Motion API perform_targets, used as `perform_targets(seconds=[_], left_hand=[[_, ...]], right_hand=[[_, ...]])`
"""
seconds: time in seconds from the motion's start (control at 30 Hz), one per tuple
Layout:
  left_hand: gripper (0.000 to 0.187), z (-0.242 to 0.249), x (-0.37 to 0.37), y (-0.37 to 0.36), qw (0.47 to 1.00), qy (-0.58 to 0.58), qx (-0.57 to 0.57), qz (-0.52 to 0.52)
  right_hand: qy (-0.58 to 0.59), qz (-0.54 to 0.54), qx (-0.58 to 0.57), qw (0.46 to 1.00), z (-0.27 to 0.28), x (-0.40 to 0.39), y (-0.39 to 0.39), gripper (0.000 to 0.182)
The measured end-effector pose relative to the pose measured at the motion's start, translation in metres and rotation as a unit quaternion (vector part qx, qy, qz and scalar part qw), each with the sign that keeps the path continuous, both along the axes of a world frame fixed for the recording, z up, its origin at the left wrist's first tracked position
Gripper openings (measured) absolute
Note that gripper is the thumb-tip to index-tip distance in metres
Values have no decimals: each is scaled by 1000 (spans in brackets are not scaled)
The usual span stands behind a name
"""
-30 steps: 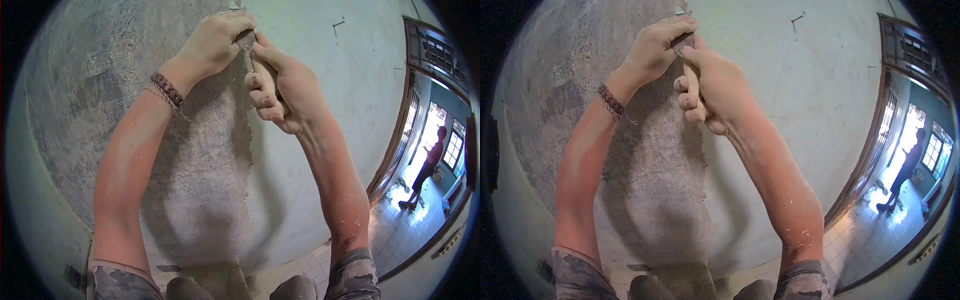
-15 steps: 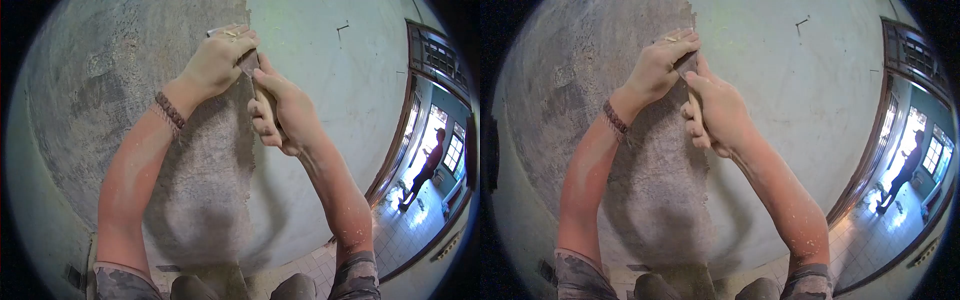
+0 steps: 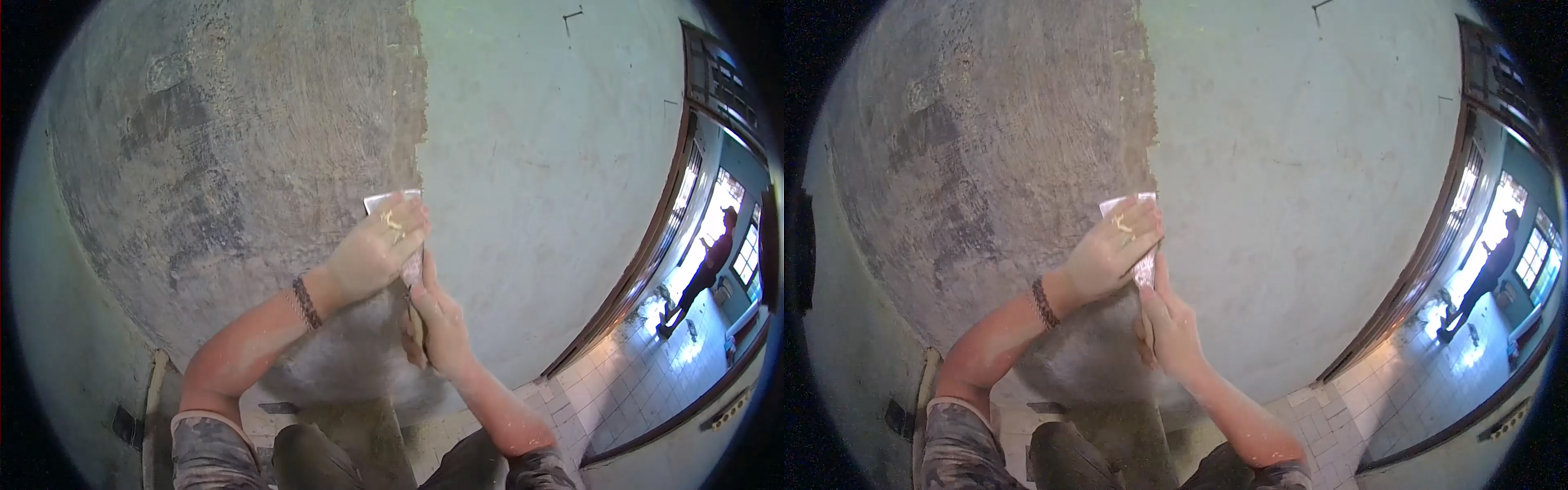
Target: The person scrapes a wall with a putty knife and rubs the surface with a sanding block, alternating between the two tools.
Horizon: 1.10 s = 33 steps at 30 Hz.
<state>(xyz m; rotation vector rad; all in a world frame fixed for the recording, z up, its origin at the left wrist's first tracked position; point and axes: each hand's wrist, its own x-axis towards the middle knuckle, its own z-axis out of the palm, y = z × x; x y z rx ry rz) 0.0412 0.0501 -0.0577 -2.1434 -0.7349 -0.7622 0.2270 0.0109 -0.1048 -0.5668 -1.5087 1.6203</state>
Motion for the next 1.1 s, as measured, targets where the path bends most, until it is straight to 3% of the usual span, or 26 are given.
perform_targets(seconds=[0.03, 0.1, 0.2, 0.27, 0.3, 0.43, 0.63, 0.77, 0.9, 1.0, 1.1], left_hand=[[38, 13, 1, 5, 999, -14, 37, 9], [37, 60, 7, 7, 994, -41, 100, 16], [38, 157, -1, 11, 990, -64, 119, 27], [39, 171, -4, 4, 992, -59, 100, 45], [41, 173, -6, 1, 993, -51, 81, 62], [45, 104, -10, -9, 991, -28, 114, 58], [51, 167, -15, -12, 988, -67, 108, 85], [51, 137, -15, -15, 989, -18, 116, 88], [51, 154, -14, -15, 993, -64, 84, 53], [50, 147, -6, -14, 994, -48, 81, 58], [46, 150, 1, -2, 994, -24, 105, 30]], right_hand=[[18, -40, 105, 994, 2, -5, 16, 65], [65, -40, 161, 984, 41, -12, 31, 69], [100, 50, 75, 991, 143, -13, 29, 65], [91, 46, 83, 991, 152, -15, 26, 64], [84, 41, 92, 991, 152, -16, 24, 64], [82, 68, 73, 992, 94, -19, 12, 64], [93, 78, 73, 990, 153, -17, 9, 64], [84, 79, 57, 992, 128, -18, 3, 63], [94, 59, 80, 991, 145, -21, 5, 63], [106, 70, 66, 990, 134, -14, 7, 62], [106, 13, 78, 991, 136, -10, 7, 62]])
